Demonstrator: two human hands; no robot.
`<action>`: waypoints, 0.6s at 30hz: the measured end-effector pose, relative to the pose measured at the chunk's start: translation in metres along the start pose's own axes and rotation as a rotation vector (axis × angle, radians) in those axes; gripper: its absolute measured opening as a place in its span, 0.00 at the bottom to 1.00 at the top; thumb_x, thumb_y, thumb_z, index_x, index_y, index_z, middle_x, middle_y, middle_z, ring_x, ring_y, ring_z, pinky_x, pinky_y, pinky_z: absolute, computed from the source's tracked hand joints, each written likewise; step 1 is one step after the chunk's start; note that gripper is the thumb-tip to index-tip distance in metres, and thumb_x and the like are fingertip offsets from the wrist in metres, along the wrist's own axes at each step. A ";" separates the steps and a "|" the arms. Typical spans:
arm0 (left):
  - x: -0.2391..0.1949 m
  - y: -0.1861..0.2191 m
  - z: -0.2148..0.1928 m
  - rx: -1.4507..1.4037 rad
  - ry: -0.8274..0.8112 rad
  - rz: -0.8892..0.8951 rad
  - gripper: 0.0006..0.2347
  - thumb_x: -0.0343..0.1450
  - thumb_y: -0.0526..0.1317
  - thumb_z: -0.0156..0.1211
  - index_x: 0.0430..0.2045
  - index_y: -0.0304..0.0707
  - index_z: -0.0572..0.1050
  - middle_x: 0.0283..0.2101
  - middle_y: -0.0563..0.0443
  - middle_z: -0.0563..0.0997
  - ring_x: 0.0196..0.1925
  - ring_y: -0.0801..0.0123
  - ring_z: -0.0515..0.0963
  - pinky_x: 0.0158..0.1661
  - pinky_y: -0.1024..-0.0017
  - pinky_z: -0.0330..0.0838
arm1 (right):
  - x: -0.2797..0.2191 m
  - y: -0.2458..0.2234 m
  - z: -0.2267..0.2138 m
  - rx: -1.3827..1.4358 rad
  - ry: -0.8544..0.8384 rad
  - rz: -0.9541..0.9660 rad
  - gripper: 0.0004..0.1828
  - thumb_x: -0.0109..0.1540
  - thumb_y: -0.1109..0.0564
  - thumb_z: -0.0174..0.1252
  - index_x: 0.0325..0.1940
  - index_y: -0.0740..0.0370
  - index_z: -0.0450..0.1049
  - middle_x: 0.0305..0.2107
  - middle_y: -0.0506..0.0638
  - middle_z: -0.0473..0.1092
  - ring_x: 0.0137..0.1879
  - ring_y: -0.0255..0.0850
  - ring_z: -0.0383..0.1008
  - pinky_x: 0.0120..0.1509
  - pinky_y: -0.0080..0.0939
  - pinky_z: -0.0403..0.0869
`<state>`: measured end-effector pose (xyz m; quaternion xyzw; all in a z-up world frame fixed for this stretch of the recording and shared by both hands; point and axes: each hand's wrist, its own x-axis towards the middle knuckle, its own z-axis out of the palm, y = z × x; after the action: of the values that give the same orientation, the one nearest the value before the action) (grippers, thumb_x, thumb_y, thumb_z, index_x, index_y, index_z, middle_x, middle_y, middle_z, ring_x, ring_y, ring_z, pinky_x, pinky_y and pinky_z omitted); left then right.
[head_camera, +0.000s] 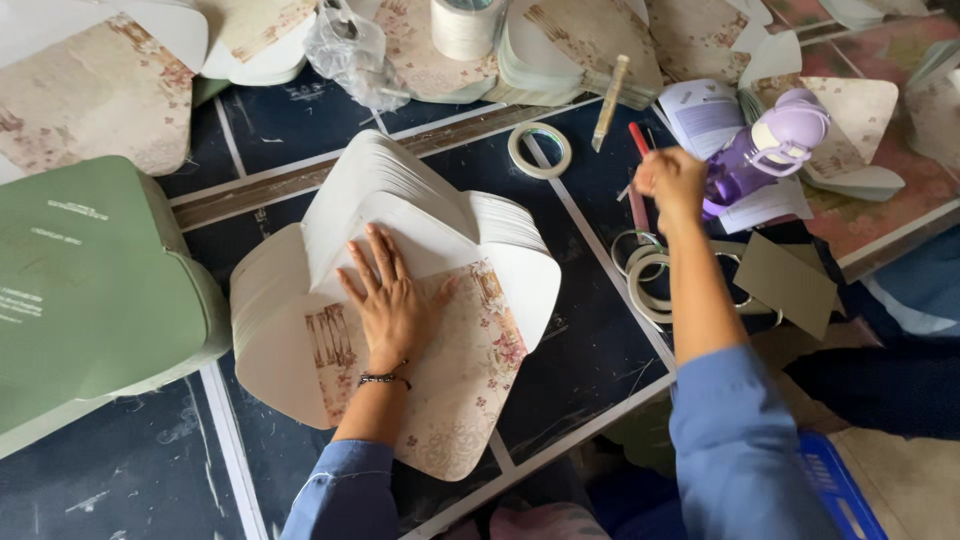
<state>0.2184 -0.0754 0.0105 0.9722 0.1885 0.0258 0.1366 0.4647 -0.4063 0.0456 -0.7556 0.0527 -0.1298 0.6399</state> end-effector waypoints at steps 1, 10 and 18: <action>-0.001 0.000 -0.002 0.002 -0.002 0.005 0.50 0.67 0.71 0.53 0.77 0.32 0.45 0.81 0.40 0.37 0.80 0.36 0.39 0.71 0.31 0.31 | 0.007 -0.002 0.004 0.000 0.006 0.003 0.06 0.64 0.59 0.60 0.44 0.61 0.77 0.25 0.54 0.75 0.30 0.38 0.81 0.37 0.35 0.85; -0.001 0.001 -0.010 0.006 -0.057 -0.008 0.49 0.69 0.71 0.50 0.76 0.31 0.45 0.81 0.41 0.33 0.80 0.36 0.36 0.71 0.31 0.29 | 0.035 0.002 0.052 -0.485 -0.041 -0.082 0.25 0.56 0.47 0.76 0.50 0.63 0.79 0.31 0.59 0.78 0.33 0.45 0.83 0.33 0.44 0.84; -0.001 0.002 -0.011 -0.008 -0.043 -0.002 0.50 0.67 0.70 0.53 0.76 0.29 0.46 0.82 0.40 0.34 0.80 0.35 0.36 0.71 0.31 0.29 | 0.004 0.028 0.065 -1.049 -0.153 -0.199 0.16 0.62 0.56 0.62 0.51 0.67 0.72 0.42 0.67 0.75 0.51 0.66 0.80 0.54 0.61 0.80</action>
<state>0.2169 -0.0743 0.0216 0.9718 0.1865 0.0056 0.1443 0.4878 -0.3504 0.0090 -0.9823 -0.0079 -0.0908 0.1634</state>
